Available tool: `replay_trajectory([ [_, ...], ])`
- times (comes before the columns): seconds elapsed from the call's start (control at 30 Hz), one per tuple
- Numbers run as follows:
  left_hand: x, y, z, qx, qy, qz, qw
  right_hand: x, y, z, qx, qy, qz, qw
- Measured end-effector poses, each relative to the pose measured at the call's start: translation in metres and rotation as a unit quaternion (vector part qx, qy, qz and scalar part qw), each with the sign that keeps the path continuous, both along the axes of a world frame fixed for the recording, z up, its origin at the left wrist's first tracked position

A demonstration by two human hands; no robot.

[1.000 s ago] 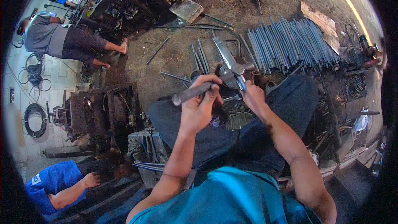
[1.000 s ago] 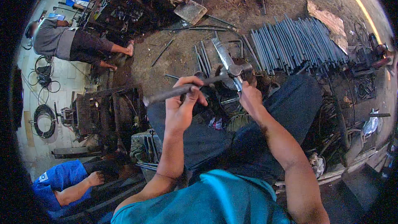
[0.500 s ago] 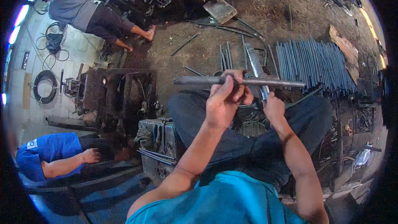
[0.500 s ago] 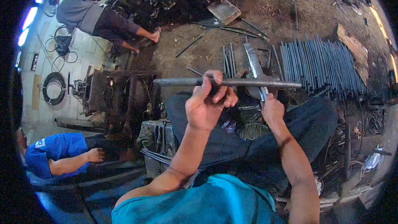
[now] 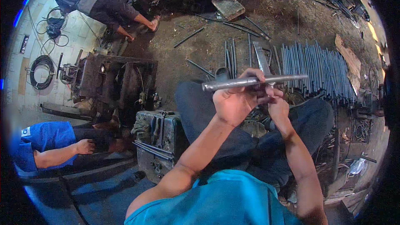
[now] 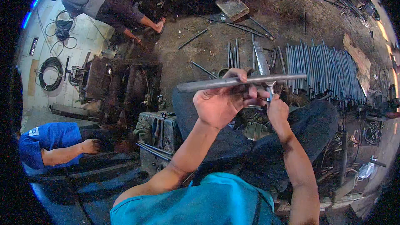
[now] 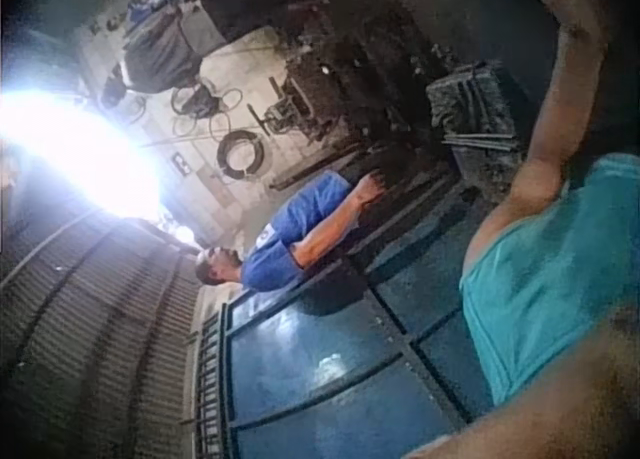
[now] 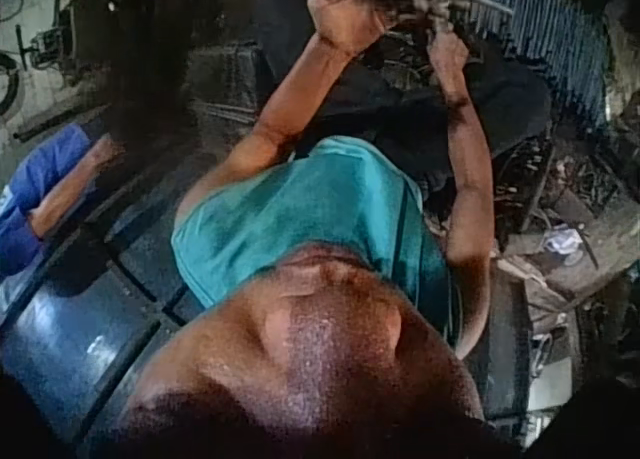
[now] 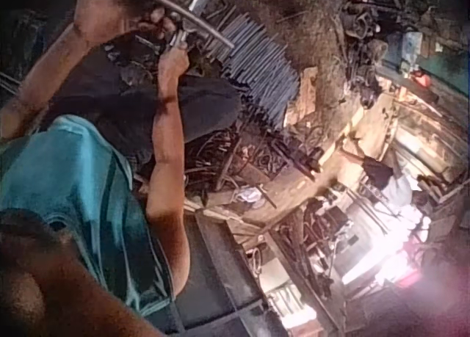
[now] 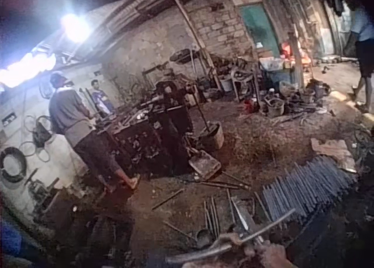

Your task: Straightening metal rods using a hammer and anvil.

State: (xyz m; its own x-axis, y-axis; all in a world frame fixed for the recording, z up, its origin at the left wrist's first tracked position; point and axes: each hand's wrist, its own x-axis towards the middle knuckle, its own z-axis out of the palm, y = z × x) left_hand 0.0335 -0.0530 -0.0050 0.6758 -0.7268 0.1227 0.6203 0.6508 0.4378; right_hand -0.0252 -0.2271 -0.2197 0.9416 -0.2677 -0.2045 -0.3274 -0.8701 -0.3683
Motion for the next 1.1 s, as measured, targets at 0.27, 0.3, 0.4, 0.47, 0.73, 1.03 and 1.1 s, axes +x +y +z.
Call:
replay_trajectory([
  [0.27,-0.011,-0.01,-0.02,0.164,0.048,0.044,0.984,-0.004,0.0,0.007,0.014,-0.025,0.013,1.0],
  [0.3,-0.014,-0.012,-0.022,0.16,0.056,0.041,0.985,-0.005,-0.001,0.009,0.015,-0.024,0.02,0.999],
  [0.4,-0.019,-0.016,-0.029,0.318,-0.07,0.117,0.938,-0.005,-0.001,0.013,0.007,-0.007,0.014,1.0],
  [0.47,-0.021,-0.018,-0.032,0.344,-0.106,0.144,0.922,-0.005,-0.001,0.013,0.003,-0.013,0.02,1.0],
  [0.73,-0.022,-0.021,-0.027,0.415,-0.188,0.215,0.864,-0.003,-0.001,0.003,-0.014,-0.007,0.014,1.0],
  [1.03,-0.027,-0.019,-0.039,0.504,-0.29,0.269,0.768,-0.004,-0.004,0.012,-0.016,-0.006,0.016,1.0],
  [1.1,-0.033,-0.02,-0.038,0.502,-0.351,0.323,0.721,-0.007,-0.005,0.012,-0.016,-0.006,0.007,1.0],
])
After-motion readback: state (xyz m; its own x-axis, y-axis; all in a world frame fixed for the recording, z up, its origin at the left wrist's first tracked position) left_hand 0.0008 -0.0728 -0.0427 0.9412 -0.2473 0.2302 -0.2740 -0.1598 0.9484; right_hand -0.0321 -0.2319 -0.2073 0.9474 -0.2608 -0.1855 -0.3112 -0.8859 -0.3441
